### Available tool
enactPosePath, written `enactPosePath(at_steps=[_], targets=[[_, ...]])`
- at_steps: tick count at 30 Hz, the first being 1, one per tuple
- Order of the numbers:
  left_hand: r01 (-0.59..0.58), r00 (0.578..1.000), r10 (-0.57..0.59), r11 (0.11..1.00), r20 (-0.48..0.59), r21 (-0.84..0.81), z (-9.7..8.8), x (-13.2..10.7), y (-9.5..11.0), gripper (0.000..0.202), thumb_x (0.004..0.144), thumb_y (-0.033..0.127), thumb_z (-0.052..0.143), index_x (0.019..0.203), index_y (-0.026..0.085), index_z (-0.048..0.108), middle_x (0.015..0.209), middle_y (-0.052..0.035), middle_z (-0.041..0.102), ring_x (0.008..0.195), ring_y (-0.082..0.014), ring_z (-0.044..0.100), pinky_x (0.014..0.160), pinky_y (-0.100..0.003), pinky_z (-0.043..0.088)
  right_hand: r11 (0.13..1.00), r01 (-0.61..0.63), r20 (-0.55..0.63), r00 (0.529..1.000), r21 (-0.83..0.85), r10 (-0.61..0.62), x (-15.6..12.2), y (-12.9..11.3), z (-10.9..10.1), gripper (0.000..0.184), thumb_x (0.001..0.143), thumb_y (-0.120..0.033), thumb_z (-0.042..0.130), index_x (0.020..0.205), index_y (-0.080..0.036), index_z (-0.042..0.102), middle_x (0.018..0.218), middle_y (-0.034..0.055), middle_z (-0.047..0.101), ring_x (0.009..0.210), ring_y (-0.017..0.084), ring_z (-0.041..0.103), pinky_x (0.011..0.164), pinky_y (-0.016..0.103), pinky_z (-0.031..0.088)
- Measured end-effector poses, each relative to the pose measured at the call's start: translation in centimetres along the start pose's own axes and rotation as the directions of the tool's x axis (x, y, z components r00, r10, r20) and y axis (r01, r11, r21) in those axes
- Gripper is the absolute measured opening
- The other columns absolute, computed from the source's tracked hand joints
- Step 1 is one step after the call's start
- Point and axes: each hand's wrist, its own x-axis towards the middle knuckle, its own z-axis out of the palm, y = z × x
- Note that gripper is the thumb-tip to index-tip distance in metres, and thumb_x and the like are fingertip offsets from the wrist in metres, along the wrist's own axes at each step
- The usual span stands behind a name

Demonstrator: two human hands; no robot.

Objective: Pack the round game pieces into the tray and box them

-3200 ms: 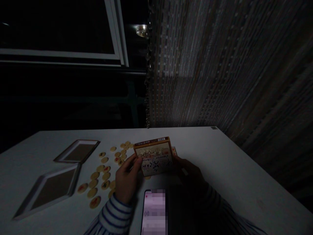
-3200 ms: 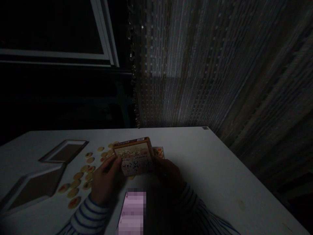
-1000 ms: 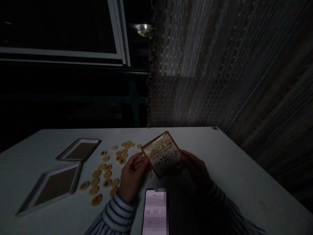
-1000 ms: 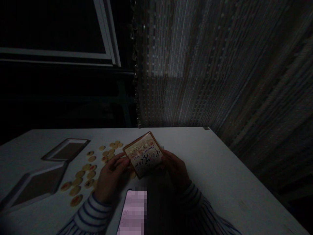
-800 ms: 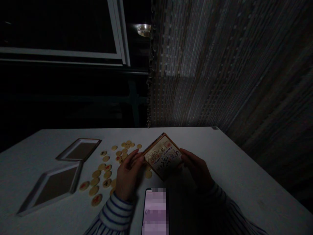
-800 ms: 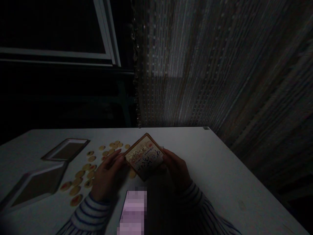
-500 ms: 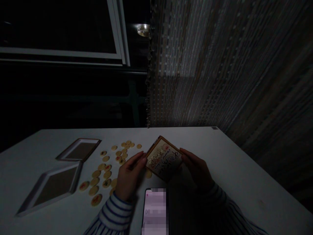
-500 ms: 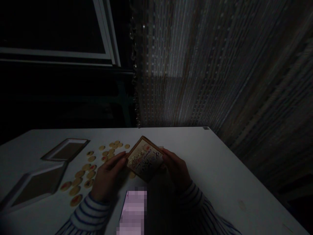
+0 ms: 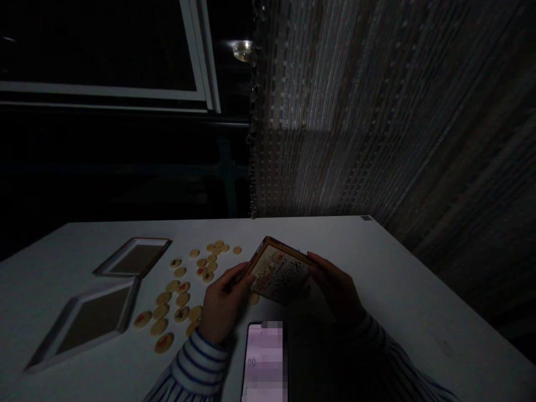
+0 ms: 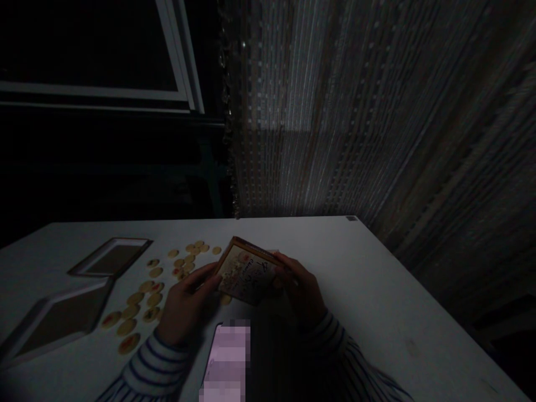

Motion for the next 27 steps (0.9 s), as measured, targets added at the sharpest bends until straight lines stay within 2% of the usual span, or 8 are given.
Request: enactPosePath(at_steps=[8, 15, 20, 27], targets=[[0.016, 0.997, -0.014, 0.999, -0.071, 0.034, -0.4, 0.2, -0.5, 0.034, 0.065, 0.034, 0.065, 0.095, 0.018, 0.064, 0.094, -0.0065, 0.067, 0.089, -0.0213, 0.06, 0.084, -0.034, 0.045, 0.998, -0.051, -0.038, 0.998, 0.033, 0.053, 0.0, -0.4, 0.3, 0.041, 0.076, -0.039, 0.055, 0.113, -0.022, 0.056, 0.106, 0.0072, 0.063, 0.097, 0.022, 0.058, 0.08, 0.037, 0.05], [0.054, 0.985, -0.072, 0.992, -0.155, -0.113, -0.2, 0.3, -0.1, 0.034, 0.064, 0.032, 0.067, 0.093, 0.015, 0.063, 0.092, -0.0069, 0.067, 0.089, -0.0198, 0.061, 0.082, -0.032, 0.047, 0.994, -0.082, 0.019, 0.997, 0.075, 0.081, -0.2, 0.1, 0.5, 0.04, 0.077, -0.035, 0.054, 0.114, -0.02, 0.054, 0.109, 0.0095, 0.06, 0.094, 0.02, 0.059, 0.078, 0.036, 0.051], [0.133, 0.977, -0.164, 0.968, -0.134, -0.213, 0.1, 0.2, -0.4, 0.037, 0.064, 0.033, 0.067, 0.095, 0.015, 0.06, 0.09, -0.0063, 0.067, 0.085, -0.0184, 0.062, 0.078, -0.03, 0.048, 0.995, -0.063, 0.044, 0.997, 0.08, 0.06, -0.3, 0.8, 0.6, 0.04, 0.078, -0.034, 0.054, 0.115, -0.021, 0.053, 0.11, 0.0089, 0.06, 0.094, 0.02, 0.059, 0.078, 0.036, 0.052], [0.2, 0.968, -0.241, 0.91, -0.073, -0.363, 0.5, 0.1, -1.4, 0.042, 0.064, 0.035, 0.067, 0.1, 0.016, 0.056, 0.092, -0.0064, 0.066, 0.081, -0.0172, 0.063, 0.075, -0.031, 0.049, 0.985, -0.127, 0.081, 0.99, 0.116, 0.118, -0.5, 0.9, 1.1, 0.042, 0.076, -0.035, 0.055, 0.116, -0.022, 0.052, 0.109, 0.008, 0.06, 0.096, 0.021, 0.059, 0.077, 0.036, 0.052]])
